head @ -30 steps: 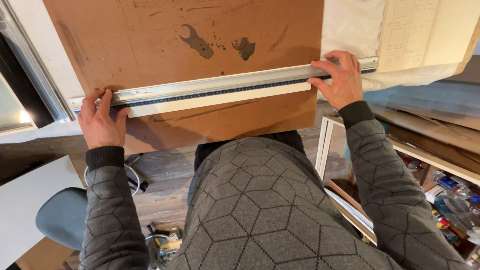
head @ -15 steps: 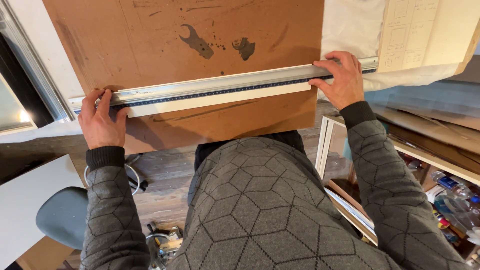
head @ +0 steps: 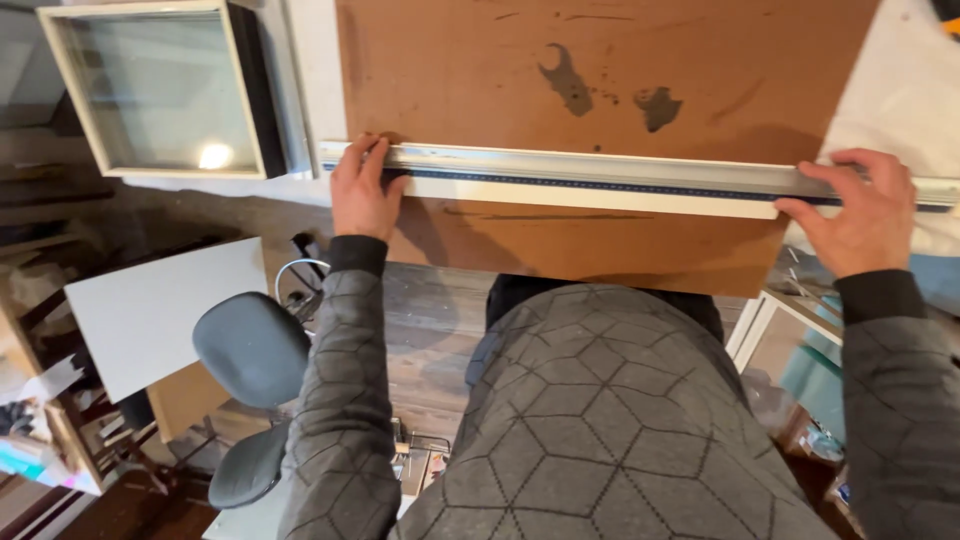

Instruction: Cutting a mat board for artwork framing using a utility knife and a ruler.

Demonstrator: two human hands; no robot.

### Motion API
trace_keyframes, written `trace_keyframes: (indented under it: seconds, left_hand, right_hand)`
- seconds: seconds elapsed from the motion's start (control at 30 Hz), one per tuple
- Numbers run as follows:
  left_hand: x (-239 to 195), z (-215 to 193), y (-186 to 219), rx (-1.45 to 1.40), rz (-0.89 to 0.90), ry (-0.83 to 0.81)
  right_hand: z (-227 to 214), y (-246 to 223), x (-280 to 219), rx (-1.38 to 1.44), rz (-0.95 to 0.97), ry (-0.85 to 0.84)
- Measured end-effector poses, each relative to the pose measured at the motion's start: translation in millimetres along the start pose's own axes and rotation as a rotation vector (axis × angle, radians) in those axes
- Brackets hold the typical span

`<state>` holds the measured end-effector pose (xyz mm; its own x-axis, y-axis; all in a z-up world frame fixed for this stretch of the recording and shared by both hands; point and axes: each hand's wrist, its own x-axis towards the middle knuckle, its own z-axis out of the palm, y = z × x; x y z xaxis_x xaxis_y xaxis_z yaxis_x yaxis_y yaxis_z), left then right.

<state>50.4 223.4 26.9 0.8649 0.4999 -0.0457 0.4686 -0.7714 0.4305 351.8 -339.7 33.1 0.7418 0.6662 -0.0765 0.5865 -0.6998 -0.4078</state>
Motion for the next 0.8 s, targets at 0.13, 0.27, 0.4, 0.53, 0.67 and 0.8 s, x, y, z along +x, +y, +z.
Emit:
trace_keyframes:
  seconds: [0.13,0.27,0.4,0.53,0.67,0.8]
  left_hand:
    - [0.4,-4.8,9.9,-0.007,0.009,0.006]
    - [3.6,-11.0,16.4,-0.01,-0.006,-0.011]
    - [11.4,-21.1,22.0,0.041,0.038,-0.047]
    - [15.0,-23.5,18.0,0.081,0.101,-0.048]
    - [16.2,-22.6,18.0,0.082,0.107,-0.058]
    - [16.2,-22.2,18.2,0.08,0.088,-0.055]
  right_hand:
    - [-3.8,-3.1,-4.1,-0.091,0.02,-0.021]
    - [-6.3,-7.5,-2.7,-0.096,0.033,-0.039]
    - [-6.7,-8.8,-1.1,-0.113,0.023,-0.037]
    - [-4.0,-7.7,-1.9,-0.071,0.05,-0.031]
    - [-3.4,-5.0,-4.2,-0.109,0.038,-0.034]
    - [-5.2,-10.0,-1.2,-0.1,0.037,-0.031]
